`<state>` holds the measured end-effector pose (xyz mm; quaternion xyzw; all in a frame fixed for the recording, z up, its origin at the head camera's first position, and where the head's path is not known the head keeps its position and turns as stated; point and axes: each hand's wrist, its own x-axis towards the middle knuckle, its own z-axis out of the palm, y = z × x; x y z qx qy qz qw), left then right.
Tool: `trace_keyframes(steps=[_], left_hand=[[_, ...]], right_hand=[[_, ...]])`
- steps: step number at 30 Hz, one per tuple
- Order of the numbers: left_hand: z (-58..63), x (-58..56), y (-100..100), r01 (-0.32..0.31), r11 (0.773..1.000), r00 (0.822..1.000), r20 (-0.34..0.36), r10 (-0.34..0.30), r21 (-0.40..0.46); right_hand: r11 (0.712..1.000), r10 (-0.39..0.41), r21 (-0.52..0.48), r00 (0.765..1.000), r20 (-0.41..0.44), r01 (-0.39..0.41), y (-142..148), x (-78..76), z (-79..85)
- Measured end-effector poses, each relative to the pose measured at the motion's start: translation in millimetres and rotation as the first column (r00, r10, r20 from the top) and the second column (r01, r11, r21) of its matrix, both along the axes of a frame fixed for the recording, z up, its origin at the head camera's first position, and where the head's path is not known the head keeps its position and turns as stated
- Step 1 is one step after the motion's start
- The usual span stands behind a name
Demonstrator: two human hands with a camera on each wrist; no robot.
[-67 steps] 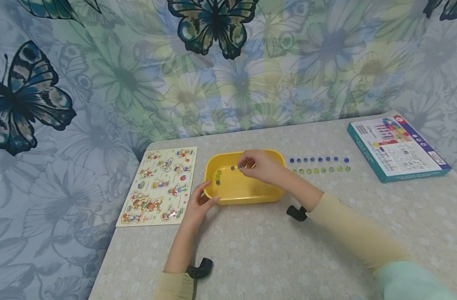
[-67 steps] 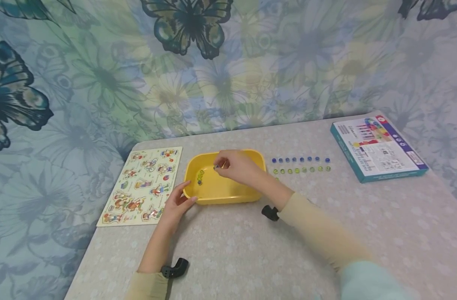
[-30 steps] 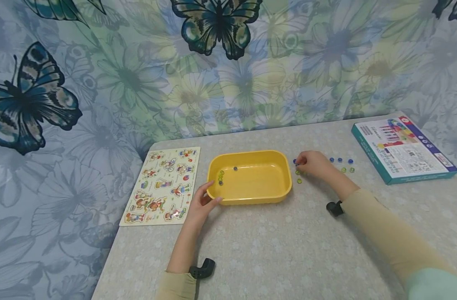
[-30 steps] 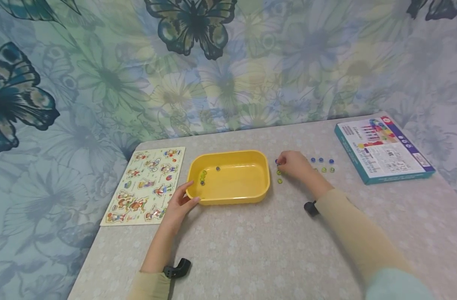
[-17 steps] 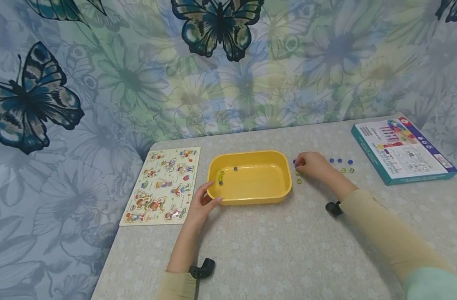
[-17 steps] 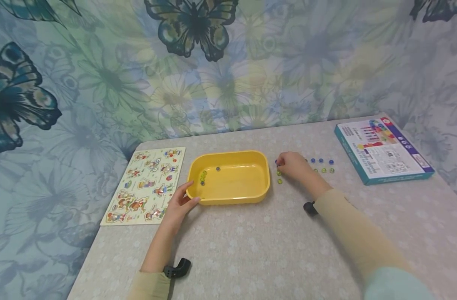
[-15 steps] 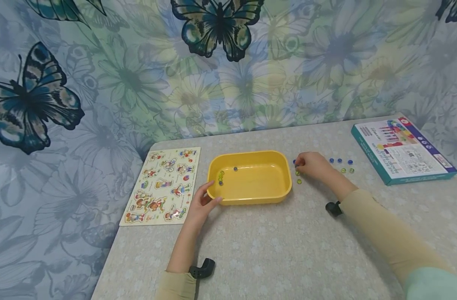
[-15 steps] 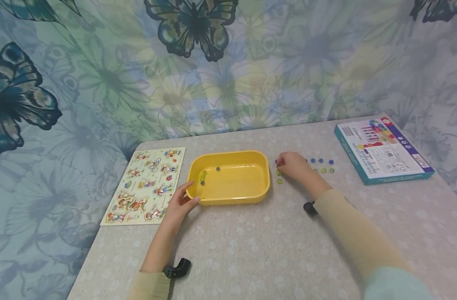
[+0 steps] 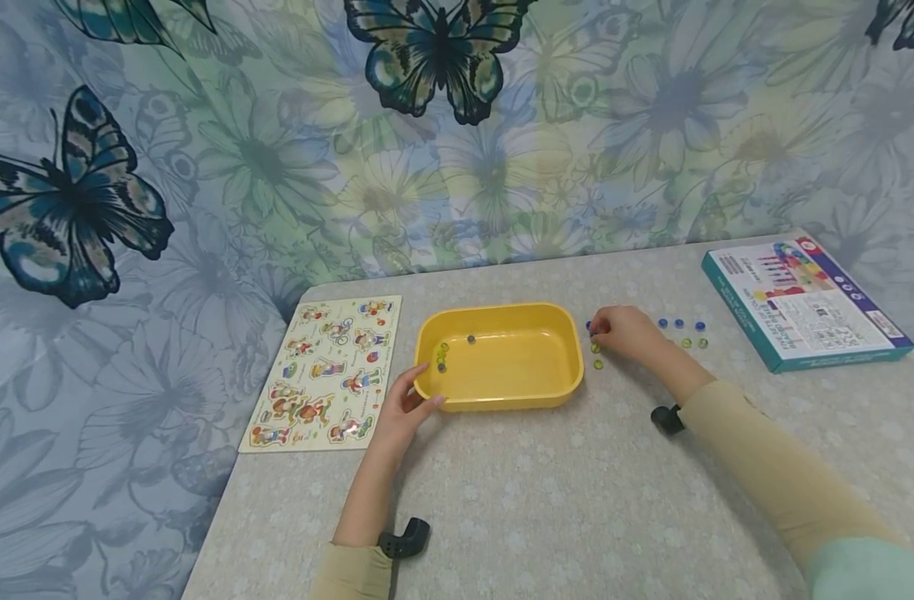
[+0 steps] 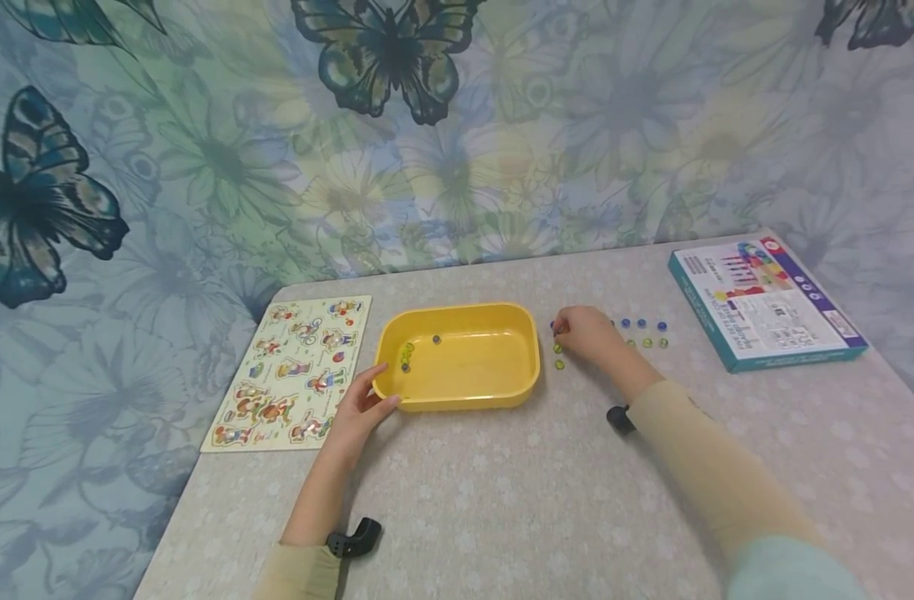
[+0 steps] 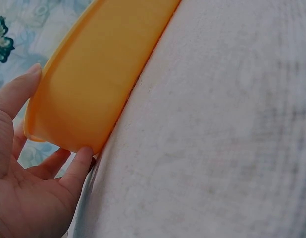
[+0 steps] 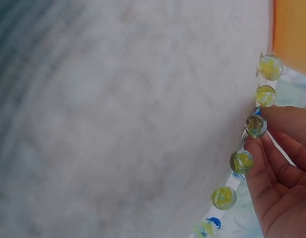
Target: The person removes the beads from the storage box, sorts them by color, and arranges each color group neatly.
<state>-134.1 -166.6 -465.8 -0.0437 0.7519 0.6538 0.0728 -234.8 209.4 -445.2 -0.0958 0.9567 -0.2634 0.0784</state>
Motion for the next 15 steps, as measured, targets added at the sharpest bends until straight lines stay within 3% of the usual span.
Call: trace_keyframes(steps=[7, 15], left_hand=[[-0.3, 0.6, 1, 0.0, 1.0, 1.0, -0.015, 0.0, -0.009], [0.8, 0.7, 1, -0.004, 1.0, 1.0, -0.02, 0.004, -0.012]], right_hand=[[0.998, -0.039, -0.046, 0.999, 0.02, 0.04, 3, 7.8, 16.4], [0.992, -0.075, -0.113, 0.992, -0.105, 0.063, -3, 13.0, 49.8]])
